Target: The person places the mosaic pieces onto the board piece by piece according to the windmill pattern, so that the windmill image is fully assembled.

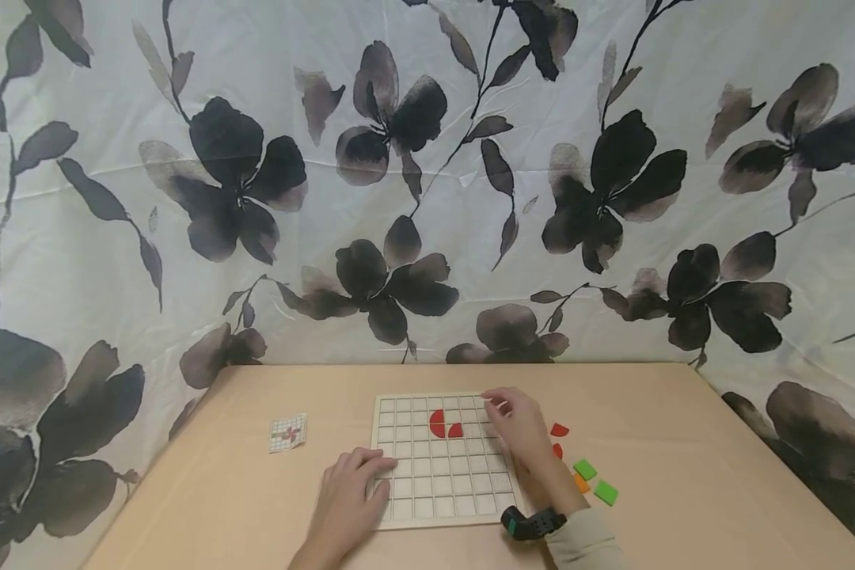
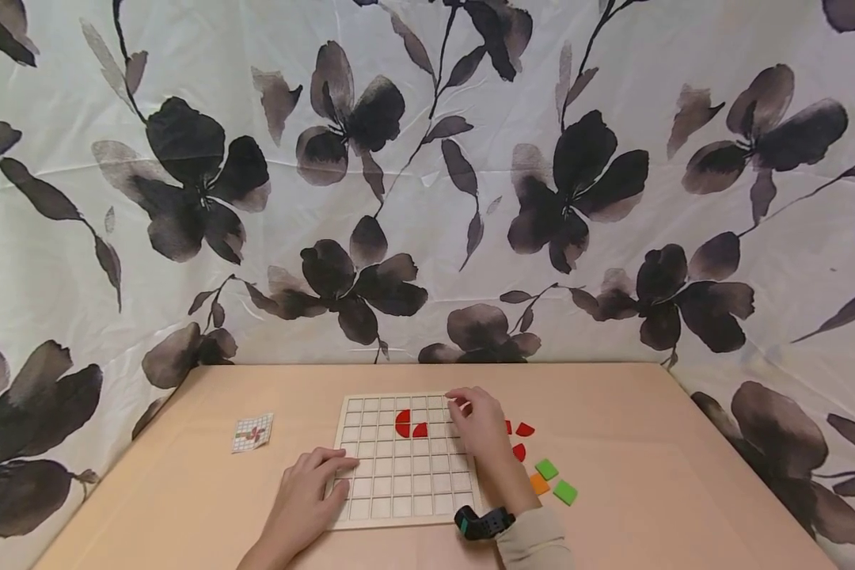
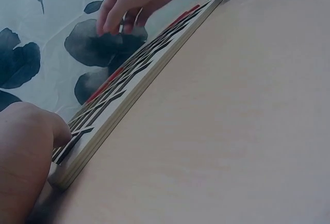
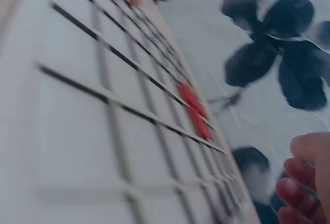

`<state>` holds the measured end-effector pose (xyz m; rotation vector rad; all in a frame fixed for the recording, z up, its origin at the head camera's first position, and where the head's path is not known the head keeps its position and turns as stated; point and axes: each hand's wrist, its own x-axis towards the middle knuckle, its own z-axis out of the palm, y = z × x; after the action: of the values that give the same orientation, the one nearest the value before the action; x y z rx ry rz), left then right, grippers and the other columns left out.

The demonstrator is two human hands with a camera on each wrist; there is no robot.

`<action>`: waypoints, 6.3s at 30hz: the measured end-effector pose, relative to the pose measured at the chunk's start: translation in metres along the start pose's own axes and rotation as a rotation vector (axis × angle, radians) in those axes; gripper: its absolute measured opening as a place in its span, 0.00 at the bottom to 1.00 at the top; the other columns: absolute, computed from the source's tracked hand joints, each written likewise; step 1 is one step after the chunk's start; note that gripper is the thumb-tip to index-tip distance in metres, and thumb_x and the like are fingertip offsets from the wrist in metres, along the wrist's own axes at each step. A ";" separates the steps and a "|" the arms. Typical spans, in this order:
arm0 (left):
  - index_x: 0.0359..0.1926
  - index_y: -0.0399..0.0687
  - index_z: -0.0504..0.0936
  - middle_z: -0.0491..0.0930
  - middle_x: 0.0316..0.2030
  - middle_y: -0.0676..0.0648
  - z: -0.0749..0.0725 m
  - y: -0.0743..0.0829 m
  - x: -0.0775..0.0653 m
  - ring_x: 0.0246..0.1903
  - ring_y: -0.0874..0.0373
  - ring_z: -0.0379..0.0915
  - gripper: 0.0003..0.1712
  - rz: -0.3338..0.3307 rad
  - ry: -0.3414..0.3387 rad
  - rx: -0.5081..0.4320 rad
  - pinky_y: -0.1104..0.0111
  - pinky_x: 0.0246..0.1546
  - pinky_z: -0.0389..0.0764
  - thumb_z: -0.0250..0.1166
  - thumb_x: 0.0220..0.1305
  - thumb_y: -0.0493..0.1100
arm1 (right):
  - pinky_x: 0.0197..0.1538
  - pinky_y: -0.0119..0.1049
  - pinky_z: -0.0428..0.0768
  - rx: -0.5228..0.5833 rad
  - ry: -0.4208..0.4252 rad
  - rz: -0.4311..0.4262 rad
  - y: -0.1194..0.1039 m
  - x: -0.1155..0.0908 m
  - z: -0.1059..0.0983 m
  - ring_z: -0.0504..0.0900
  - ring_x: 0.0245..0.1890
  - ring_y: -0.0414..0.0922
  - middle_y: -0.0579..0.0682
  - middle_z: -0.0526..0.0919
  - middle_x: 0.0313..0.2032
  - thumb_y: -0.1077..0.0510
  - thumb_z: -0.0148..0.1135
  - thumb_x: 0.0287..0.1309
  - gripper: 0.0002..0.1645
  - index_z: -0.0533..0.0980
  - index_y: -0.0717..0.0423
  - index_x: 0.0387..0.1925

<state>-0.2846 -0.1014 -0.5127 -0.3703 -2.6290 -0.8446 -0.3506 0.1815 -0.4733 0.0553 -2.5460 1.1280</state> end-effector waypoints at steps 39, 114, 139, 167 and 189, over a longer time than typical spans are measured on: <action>0.41 0.64 0.84 0.79 0.46 0.59 0.000 0.001 0.003 0.49 0.61 0.69 0.13 0.009 0.022 -0.001 0.56 0.52 0.66 0.64 0.55 0.42 | 0.40 0.44 0.80 -0.330 0.056 0.213 0.081 -0.022 -0.056 0.76 0.36 0.50 0.57 0.79 0.38 0.49 0.66 0.53 0.20 0.79 0.57 0.44; 0.42 0.64 0.84 0.78 0.46 0.59 -0.001 0.002 0.004 0.49 0.61 0.69 0.13 -0.013 -0.010 0.000 0.55 0.54 0.64 0.63 0.57 0.43 | 0.49 0.53 0.76 -0.234 -0.002 0.298 0.080 -0.010 -0.062 0.79 0.46 0.54 0.58 0.83 0.46 0.48 0.64 0.58 0.24 0.77 0.55 0.52; 0.41 0.64 0.84 0.78 0.45 0.59 0.000 0.002 0.003 0.47 0.60 0.70 0.13 0.016 0.019 0.025 0.55 0.51 0.66 0.63 0.56 0.42 | 0.52 0.52 0.77 -0.175 0.003 0.272 0.081 -0.012 -0.064 0.80 0.47 0.56 0.59 0.82 0.48 0.50 0.62 0.59 0.23 0.77 0.55 0.54; 0.41 0.64 0.84 0.78 0.45 0.60 0.000 0.003 0.002 0.47 0.61 0.70 0.14 0.002 0.018 0.028 0.55 0.51 0.66 0.63 0.55 0.41 | 0.29 0.30 0.71 -0.210 -0.065 0.024 0.013 -0.007 -0.017 0.72 0.32 0.41 0.45 0.81 0.43 0.50 0.68 0.53 0.18 0.81 0.47 0.46; 0.41 0.64 0.84 0.78 0.45 0.60 -0.001 0.003 0.003 0.47 0.61 0.70 0.14 0.011 0.024 0.028 0.55 0.51 0.66 0.64 0.54 0.40 | 0.30 0.26 0.70 -0.268 -0.100 -0.083 0.004 -0.022 0.021 0.70 0.29 0.36 0.39 0.81 0.35 0.45 0.68 0.52 0.18 0.83 0.44 0.44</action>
<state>-0.2856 -0.0993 -0.5091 -0.3642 -2.6115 -0.8037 -0.3374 0.1671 -0.4963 0.1511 -2.7330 0.7636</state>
